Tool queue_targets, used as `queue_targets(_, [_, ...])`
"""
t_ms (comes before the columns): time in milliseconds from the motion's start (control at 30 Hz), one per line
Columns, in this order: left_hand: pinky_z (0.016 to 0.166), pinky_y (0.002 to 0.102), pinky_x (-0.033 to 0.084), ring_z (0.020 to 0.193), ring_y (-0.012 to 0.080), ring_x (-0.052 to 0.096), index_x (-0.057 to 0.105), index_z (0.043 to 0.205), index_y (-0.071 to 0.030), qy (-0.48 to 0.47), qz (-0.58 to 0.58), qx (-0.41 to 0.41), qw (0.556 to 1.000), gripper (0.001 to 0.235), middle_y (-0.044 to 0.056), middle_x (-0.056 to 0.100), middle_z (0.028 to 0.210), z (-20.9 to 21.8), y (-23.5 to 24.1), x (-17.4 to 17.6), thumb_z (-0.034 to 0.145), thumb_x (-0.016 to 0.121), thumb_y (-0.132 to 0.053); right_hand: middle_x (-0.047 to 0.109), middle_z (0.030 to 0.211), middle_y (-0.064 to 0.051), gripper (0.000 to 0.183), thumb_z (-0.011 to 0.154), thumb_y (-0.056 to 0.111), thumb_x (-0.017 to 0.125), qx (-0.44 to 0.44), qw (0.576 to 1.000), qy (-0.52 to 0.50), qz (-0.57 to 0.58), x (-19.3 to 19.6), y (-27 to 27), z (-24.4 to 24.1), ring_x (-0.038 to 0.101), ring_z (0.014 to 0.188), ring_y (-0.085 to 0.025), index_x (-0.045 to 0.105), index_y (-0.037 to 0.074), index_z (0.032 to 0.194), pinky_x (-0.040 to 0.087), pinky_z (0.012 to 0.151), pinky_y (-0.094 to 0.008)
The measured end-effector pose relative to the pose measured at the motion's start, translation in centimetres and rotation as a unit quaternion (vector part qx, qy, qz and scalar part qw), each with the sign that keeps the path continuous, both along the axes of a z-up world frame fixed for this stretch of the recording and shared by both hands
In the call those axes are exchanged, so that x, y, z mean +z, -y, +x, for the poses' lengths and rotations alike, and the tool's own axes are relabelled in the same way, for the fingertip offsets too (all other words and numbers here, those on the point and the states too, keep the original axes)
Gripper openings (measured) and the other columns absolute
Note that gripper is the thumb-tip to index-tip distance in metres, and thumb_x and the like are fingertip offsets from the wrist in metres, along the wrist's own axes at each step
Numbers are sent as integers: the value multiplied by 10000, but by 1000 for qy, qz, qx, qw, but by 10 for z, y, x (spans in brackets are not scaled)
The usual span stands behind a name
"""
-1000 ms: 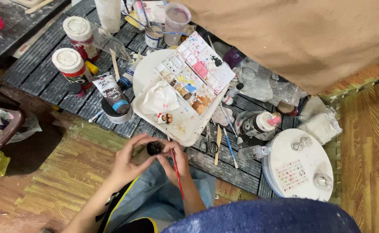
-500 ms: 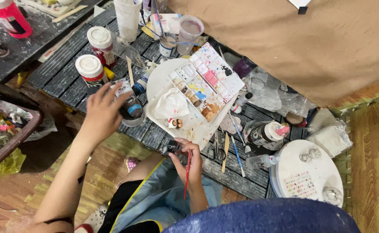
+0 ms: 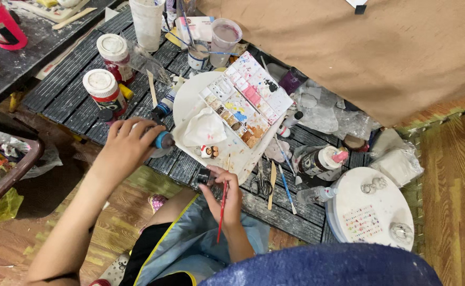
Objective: The person paints small figurines using a fine brush and various paint colors from a palette. They dip the brush into paint pots and the palette, then apply paint to the figurines held in their left hand.
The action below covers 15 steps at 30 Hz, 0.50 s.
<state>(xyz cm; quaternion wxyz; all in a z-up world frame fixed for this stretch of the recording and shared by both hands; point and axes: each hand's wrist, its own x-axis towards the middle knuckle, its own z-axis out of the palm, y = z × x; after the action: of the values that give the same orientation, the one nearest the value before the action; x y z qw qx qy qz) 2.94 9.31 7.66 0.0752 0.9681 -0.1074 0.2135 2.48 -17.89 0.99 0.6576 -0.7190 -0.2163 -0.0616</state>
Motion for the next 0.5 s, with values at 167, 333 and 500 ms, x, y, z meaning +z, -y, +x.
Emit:
queue_targets(167, [1153,527,335,1227,259,573,594,1344,-181,9,-25,-33,999,596,69,595,1259,-24,26,3,773,749,-248,648,1373,-241,434,884,-81,776,9,1000,18,-2,14,-4,10,662,1128,-237,411,55,1076,547,976,-331])
queue_targets(333, [1141,561,318,1187,249,578,593,1341,-185,7,-38,-57,998,604,69,592,1206,-36,49,2,766,753,-277,655,1354,-232,450,874,-88,790,42,996,73,-5,20,-1,8,670,1189,-242,414,57,1073,553,1007,-330])
queue_targets(500, [1111,544,363,1135,287,579,607,1328,-187,16,-75,-100,992,611,70,589,1154,-34,59,-3,750,777,-289,682,1314,-240,387,858,-95,787,44,993,103,-42,24,14,9,683,1256,-298,460,49,1006,551,1022,-347])
